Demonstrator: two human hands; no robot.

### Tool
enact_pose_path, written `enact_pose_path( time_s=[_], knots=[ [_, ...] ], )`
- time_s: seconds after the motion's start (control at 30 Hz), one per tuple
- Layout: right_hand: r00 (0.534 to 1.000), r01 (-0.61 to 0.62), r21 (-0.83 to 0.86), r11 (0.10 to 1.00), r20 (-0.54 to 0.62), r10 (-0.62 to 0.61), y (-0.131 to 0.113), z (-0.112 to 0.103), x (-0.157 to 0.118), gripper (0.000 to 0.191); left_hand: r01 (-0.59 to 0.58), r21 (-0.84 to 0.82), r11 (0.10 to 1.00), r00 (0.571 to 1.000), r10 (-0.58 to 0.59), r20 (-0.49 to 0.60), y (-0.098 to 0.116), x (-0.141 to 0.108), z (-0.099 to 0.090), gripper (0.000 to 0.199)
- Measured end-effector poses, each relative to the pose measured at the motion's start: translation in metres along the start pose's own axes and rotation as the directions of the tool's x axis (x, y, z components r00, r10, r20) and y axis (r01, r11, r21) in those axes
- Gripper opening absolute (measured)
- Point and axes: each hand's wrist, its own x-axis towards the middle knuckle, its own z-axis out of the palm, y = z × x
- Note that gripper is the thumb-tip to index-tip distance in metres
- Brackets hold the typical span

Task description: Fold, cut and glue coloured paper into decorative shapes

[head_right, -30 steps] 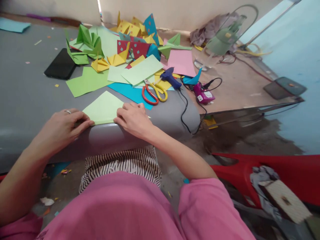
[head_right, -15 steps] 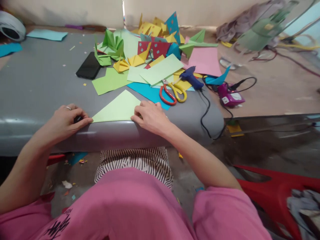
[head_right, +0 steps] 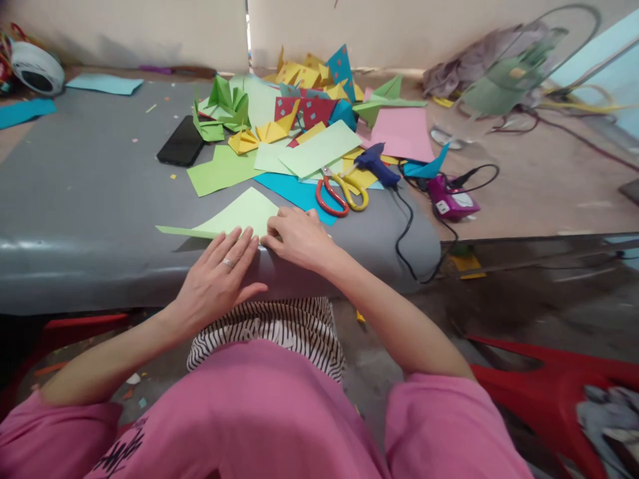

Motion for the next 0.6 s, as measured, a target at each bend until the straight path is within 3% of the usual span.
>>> enact_pose_path(
  time_s=[0.13, 0.37, 0.6],
  knots=[
    [1.000, 0.005, 0.030, 1.000, -0.002, -0.005, 0.001, 0.001, 0.001, 0.026, 0.114, 0.021, 0.993, 0.992, -0.115, 0.058, 0.005, 0.000, 0.018, 0.084],
    [1.000, -0.014, 0.028, 1.000, -0.009, 0.014, 0.004, 0.002, -0.001, 0.027, 0.111, -0.030, 0.993, 0.987, -0.106, 0.123, -0.002, -0.006, 0.014, 0.088],
    [0.996, -0.091, 0.063, 0.994, -0.015, 0.092, 0.029, 0.000, -0.019, 0.028, 0.110, -0.073, 0.991, 0.986, -0.100, 0.133, -0.002, -0.007, 0.012, 0.088]
  ],
)
